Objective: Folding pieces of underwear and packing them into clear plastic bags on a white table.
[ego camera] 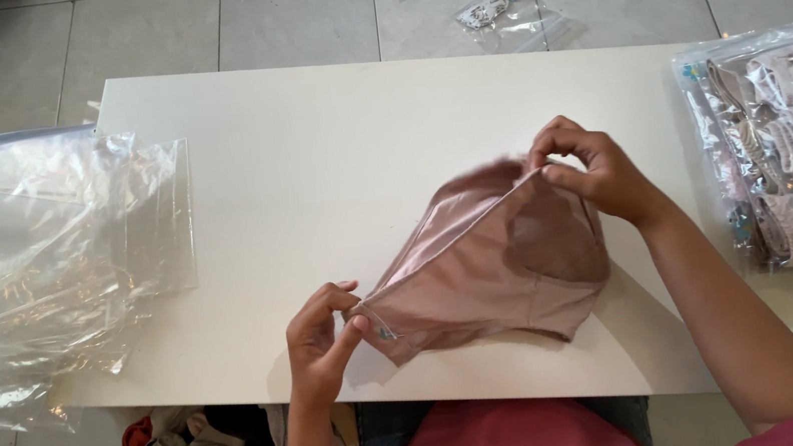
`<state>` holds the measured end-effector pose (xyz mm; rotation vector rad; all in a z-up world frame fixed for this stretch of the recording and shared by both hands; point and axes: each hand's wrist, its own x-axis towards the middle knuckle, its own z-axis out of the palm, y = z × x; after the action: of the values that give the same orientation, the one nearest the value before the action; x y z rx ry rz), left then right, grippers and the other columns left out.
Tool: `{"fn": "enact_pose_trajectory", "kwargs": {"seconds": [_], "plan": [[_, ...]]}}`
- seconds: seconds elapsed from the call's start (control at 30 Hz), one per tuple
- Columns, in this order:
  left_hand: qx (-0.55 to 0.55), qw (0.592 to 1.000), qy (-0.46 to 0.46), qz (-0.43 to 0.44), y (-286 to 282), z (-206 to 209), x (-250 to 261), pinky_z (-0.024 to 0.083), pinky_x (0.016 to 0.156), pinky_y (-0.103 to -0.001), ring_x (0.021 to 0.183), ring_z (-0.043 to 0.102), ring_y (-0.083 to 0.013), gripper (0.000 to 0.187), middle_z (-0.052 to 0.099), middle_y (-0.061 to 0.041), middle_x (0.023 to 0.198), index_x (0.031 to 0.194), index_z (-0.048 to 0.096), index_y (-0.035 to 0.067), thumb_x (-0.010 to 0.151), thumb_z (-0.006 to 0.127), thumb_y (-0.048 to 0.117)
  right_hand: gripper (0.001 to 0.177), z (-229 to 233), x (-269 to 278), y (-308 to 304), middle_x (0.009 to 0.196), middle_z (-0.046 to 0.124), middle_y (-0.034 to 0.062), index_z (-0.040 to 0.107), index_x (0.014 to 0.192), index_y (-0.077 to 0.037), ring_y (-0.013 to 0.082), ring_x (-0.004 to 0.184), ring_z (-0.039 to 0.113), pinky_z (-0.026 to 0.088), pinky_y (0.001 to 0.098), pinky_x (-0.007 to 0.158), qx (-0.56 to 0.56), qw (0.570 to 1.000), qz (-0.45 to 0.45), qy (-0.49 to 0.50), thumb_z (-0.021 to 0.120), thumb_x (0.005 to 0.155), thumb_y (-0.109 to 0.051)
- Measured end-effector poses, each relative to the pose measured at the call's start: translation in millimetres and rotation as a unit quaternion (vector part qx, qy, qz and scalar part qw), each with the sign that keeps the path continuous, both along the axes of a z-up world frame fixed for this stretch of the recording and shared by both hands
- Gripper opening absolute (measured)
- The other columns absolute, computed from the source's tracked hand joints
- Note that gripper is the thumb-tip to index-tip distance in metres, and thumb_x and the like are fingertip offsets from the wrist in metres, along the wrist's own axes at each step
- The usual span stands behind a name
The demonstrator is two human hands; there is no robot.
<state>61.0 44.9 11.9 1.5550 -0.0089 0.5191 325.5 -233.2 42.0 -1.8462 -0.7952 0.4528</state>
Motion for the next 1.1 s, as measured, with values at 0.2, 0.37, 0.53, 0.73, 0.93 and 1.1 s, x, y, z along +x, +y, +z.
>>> {"fn": "enact_pose_trajectory", "kwargs": {"seconds": [0.2,0.37,0.53,0.73,0.93,1.1], "plan": [[0.158,0.981,0.074,0.081,4.3,6.7,-0.8,0.039,0.067,-0.026,0.070,0.045,-0.0121,0.019,0.050,0.002,0.073,0.083,0.067,0.009,0.095,0.070,0.024,0.006,8.8,8.9,-25.6,0.092,0.069,-0.0038,0.074,0.097,-0.013,0.0205,0.102,0.049,0.040,0.0379,0.098,-0.088,0.966,0.000,-0.243,0.071,0.093,-0.015],[0.272,0.955,0.029,0.118,10.6,16.8,-1.9,0.040,0.087,-0.031,0.067,0.047,-0.0108,0.008,0.054,0.005,0.070,0.093,0.075,0.006,0.090,0.077,0.014,0.008,28.3,-0.2,-40.4,0.093,0.071,-0.0119,0.070,0.086,-0.020,0.0231,0.112,0.053,0.031,0.0432,0.096,-0.185,0.895,-0.002,-0.407,0.071,0.094,-0.022],[0.236,0.963,0.049,0.117,32.6,14.7,-8.8,0.035,0.090,-0.031,0.080,0.041,-0.0133,0.023,0.051,0.008,0.074,0.102,0.078,0.015,0.088,0.076,0.034,0.016,72.9,-31.3,-56.2,0.085,0.071,-0.0005,0.066,0.084,-0.013,0.0202,0.101,0.059,0.047,0.0412,0.105,0.065,0.974,0.137,-0.168,0.059,0.094,-0.023],[0.300,0.951,0.015,0.067,34.4,70.2,1.0,0.030,0.096,-0.035,0.079,0.050,-0.0094,0.015,0.056,0.007,0.080,0.088,0.076,0.015,0.089,0.074,0.030,0.018,83.0,-50.7,-81.6,0.067,0.063,-0.0048,0.064,0.072,-0.013,0.0147,0.076,0.053,0.037,0.0348,0.095,0.039,0.969,0.067,-0.234,0.068,0.083,-0.027],[0.528,0.842,0.014,0.109,24.2,102.6,9.9,0.020,0.093,-0.040,0.088,0.065,-0.0096,0.003,0.068,0.009,0.100,0.090,0.078,0.024,0.092,0.077,0.027,0.004,74.1,-65.4,-93.3,0.081,0.064,-0.0045,0.076,0.086,-0.017,0.0270,0.113,0.047,0.031,0.0382,0.105,-0.079,0.918,-0.083,-0.379,0.077,0.090,-0.016],[0.615,0.775,0.003,0.141,13.4,104.3,15.2,0.020,0.088,-0.041,0.080,0.065,-0.0096,0.017,0.070,0.014,0.090,0.079,0.072,0.027,0.095,0.077,0.031,0.017,57.8,-65.4,-93.8,0.085,0.065,-0.0075,0.072,0.077,-0.017,0.0301,0.117,0.052,0.024,0.0459,0.110,-0.142,0.851,-0.143,-0.484,0.077,0.093,-0.013]]}}
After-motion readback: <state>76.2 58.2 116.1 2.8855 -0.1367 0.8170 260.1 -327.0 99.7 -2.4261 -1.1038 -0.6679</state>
